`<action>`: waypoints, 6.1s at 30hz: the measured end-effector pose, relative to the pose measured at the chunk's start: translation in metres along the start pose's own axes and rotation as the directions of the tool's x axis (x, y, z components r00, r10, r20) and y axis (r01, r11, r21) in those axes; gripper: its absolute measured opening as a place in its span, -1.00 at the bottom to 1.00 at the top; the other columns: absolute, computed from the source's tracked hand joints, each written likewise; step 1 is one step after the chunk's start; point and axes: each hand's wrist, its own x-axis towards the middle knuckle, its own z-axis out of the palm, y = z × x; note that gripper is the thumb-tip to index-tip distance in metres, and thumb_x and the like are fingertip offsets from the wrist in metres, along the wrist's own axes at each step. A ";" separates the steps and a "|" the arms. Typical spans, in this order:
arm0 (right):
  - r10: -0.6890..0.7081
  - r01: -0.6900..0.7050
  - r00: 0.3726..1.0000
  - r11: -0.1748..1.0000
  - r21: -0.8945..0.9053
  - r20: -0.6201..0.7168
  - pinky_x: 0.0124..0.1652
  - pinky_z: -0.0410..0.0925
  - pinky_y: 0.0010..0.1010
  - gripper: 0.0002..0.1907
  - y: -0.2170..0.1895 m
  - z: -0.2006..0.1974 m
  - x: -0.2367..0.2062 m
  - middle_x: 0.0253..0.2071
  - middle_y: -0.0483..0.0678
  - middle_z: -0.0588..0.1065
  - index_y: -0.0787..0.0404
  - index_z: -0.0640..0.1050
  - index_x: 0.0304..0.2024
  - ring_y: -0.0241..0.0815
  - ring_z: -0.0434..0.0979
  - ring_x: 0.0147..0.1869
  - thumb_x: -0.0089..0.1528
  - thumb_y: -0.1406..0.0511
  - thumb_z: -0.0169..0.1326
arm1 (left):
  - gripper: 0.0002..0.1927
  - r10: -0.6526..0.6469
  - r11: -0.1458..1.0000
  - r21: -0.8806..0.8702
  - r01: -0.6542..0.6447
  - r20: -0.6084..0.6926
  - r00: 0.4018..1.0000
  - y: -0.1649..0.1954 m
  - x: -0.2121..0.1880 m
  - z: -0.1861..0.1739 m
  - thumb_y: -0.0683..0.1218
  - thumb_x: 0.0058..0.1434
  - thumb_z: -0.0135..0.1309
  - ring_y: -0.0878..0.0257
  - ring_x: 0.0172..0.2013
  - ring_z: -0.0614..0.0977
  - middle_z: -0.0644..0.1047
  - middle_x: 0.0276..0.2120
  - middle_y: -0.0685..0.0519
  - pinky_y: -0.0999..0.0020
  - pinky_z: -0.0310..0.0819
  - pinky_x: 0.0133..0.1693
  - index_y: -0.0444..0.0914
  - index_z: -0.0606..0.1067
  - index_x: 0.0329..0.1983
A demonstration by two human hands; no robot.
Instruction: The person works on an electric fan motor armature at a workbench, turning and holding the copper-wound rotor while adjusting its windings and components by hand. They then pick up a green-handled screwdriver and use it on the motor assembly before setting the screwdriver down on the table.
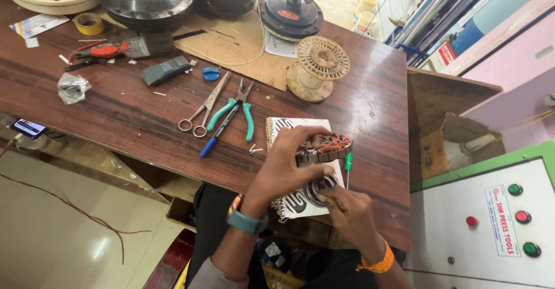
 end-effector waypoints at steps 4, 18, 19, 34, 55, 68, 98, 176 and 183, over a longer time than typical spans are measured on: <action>0.120 -0.126 0.991 0.985 -0.120 -0.054 -0.53 0.31 -0.48 -0.95 0.008 -0.033 -0.008 -0.52 -0.05 0.58 0.24 0.64 -0.30 -0.38 0.47 -0.58 0.17 0.43 0.21 | -0.53 0.190 0.967 0.196 -0.164 -0.122 0.974 0.008 -0.008 0.013 -0.09 0.02 0.37 0.10 -0.06 0.44 0.51 -0.10 0.11 0.13 0.38 0.04 -0.10 0.56 0.04; -0.073 0.057 0.989 0.991 -0.121 -0.131 -0.35 0.43 -0.58 -0.92 -0.032 -0.077 0.074 -0.30 -0.04 0.65 0.28 0.64 -0.16 -0.44 0.60 -0.35 0.27 0.44 0.23 | -0.51 0.292 0.931 0.295 -0.215 -0.246 0.924 -0.010 -0.013 0.031 -0.10 0.08 0.36 0.12 -0.07 0.43 0.47 -0.07 0.11 0.16 0.38 0.00 -0.06 0.54 0.10; -0.065 0.047 0.990 0.989 -0.140 -0.123 -0.39 0.40 -0.57 -0.92 -0.035 -0.076 0.079 -0.34 -0.04 0.64 0.28 0.64 -0.18 -0.44 0.58 -0.40 0.26 0.44 0.24 | -0.51 0.296 0.930 0.295 -0.219 -0.247 0.923 -0.010 -0.013 0.031 -0.10 0.08 0.36 0.12 -0.07 0.43 0.47 -0.07 0.11 0.15 0.37 0.01 -0.06 0.54 0.10; -0.081 0.069 0.996 0.962 -0.263 -0.035 -0.43 0.40 -0.54 -0.93 -0.051 -0.073 0.093 -0.40 -0.01 0.62 0.28 0.62 -0.25 -0.34 0.61 -0.43 0.24 0.40 0.26 | -0.50 0.280 0.940 0.265 -0.214 -0.245 0.928 -0.006 -0.017 0.030 -0.16 0.07 0.33 0.10 -0.05 0.45 0.48 -0.07 0.10 0.13 0.34 0.04 -0.08 0.53 0.11; -0.409 0.432 0.900 0.883 -0.185 0.153 -0.41 0.46 -0.44 -0.88 -0.007 -0.049 0.139 -0.37 -0.04 0.64 0.24 0.66 -0.29 -0.23 0.65 -0.40 0.17 0.33 0.32 | -0.05 -0.265 0.668 -0.689 0.281 0.132 0.955 -0.015 0.021 0.011 -0.17 0.17 0.18 0.39 -0.25 0.59 0.59 -0.28 0.09 0.48 0.48 -0.18 -0.15 -0.09 0.52; -0.152 0.151 0.988 0.986 -0.064 -0.018 -0.53 0.34 -0.56 -0.92 -0.015 -0.021 0.049 -0.46 -0.13 0.60 0.23 0.62 -0.29 -0.43 0.54 -0.51 0.23 0.34 0.26 | -0.81 -0.078 0.798 -0.575 0.180 0.199 0.977 -0.035 0.012 0.001 -0.18 0.36 0.07 0.44 -0.13 0.52 0.56 -0.16 0.14 0.47 0.44 -0.04 -0.27 0.52 0.03; -0.185 0.165 0.981 0.954 -0.250 -0.060 -0.32 0.47 -0.50 -0.90 -0.032 -0.080 0.085 -0.34 0.02 0.63 0.31 0.65 -0.24 -0.25 0.68 -0.32 0.18 0.48 0.28 | -0.48 0.328 0.923 0.271 -0.273 -0.185 0.926 -0.016 -0.010 0.024 -0.21 0.04 0.32 0.06 -0.08 0.45 0.46 -0.10 0.06 0.10 0.37 0.02 -0.09 0.53 0.11; 0.037 -0.020 0.996 0.975 -0.221 0.076 -0.44 0.41 -0.46 -0.91 -0.032 -0.060 0.108 -0.41 -0.02 0.63 0.21 0.66 -0.20 -0.32 0.64 -0.45 0.23 0.38 0.21 | -0.24 0.105 0.991 -0.075 -0.115 -0.133 0.986 0.002 -0.007 0.012 -0.13 0.11 0.31 0.19 -0.11 0.46 0.60 -0.06 0.09 0.25 0.39 -0.01 -0.16 0.28 0.37; 0.108 -0.041 0.979 0.935 -0.352 0.172 -0.44 0.42 -0.39 -0.91 -0.038 -0.058 0.125 -0.45 -0.04 0.63 0.12 0.70 -0.26 -0.22 0.65 -0.46 0.19 0.29 0.25 | -0.03 -0.293 0.683 -0.658 0.318 0.152 0.944 -0.003 0.021 0.006 -0.20 0.22 0.16 0.36 -0.21 0.65 0.70 -0.18 -0.08 0.45 0.50 -0.14 -0.30 -0.11 0.59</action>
